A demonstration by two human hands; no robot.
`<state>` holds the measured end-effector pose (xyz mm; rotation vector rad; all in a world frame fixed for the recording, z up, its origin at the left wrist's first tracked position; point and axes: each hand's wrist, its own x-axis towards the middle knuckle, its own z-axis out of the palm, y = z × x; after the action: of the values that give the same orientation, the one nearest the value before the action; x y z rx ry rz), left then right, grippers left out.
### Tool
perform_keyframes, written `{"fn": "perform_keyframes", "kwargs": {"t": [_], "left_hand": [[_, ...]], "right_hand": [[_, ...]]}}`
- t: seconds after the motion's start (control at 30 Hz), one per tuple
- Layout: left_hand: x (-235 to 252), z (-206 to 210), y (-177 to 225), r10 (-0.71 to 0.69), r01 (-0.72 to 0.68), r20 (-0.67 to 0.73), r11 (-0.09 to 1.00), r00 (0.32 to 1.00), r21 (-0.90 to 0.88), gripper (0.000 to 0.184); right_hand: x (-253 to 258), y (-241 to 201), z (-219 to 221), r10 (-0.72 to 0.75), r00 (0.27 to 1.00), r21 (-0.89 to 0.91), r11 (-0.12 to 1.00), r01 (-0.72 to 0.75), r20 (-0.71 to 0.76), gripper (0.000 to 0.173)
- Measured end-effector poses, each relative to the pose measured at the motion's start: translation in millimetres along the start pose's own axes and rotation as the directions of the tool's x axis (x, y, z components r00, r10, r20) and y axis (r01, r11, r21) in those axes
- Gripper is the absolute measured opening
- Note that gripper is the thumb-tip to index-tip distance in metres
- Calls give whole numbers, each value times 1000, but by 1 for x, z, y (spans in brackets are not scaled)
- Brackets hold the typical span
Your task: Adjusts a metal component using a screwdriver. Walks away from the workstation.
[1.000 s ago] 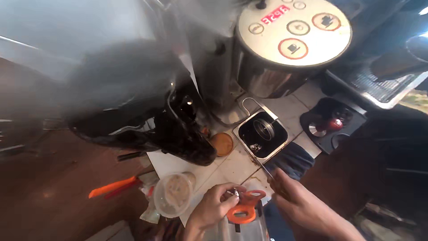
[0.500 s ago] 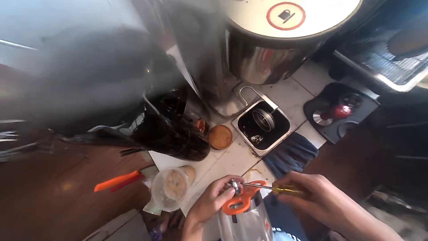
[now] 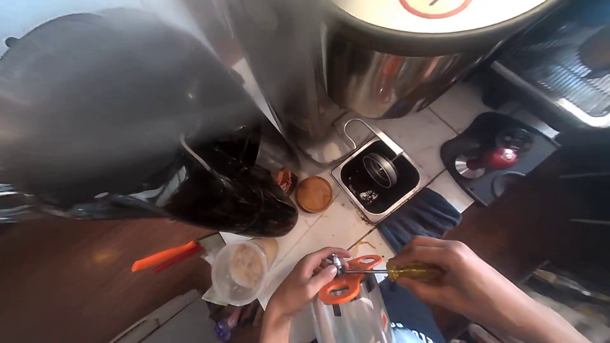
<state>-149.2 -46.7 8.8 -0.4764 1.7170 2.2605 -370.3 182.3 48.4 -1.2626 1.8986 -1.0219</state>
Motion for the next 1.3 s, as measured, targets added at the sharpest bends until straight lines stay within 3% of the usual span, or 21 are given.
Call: {"fn": "perform_keyframes", "kwargs": {"t": [0.33,0.57,0.67,0.77,0.93,1.03,1.23,1.3], "left_hand": [[2,-1,4,-37,37,-19,999,999,12,42],[2,-2,6,-45,45,-27,999,999,15,39],[2,-2,6,-40,41,-32,999,999,23,39],[3,-2,7,-54,53,-34,999,998,-10,39],[5,-2,8,-73,72,-34,997,997,-25,38],[5,-2,8,-73,72,-30,997,997,-24,38],[6,-2,9,-79,79,-30,997,996,-24,37],[6,-2,9,-77,76,-32,997,997,-27,38]], "right_hand": [[8,1,-1,-37,999,3,999,37,28,18],[13,-7,0,119,990,-91,989,-112,77,29],[17,-9,2,74,995,-126,990,-65,66,33],[23,-19,-11,88,972,-118,991,-64,218,42],[24,-9,-13,21,980,-156,988,10,196,23],[23,-2,-14,-13,973,-183,981,56,230,28],[33,-20,-16,229,909,-169,969,-179,349,42],[37,-25,-19,248,906,-158,966,-204,343,46]]}}
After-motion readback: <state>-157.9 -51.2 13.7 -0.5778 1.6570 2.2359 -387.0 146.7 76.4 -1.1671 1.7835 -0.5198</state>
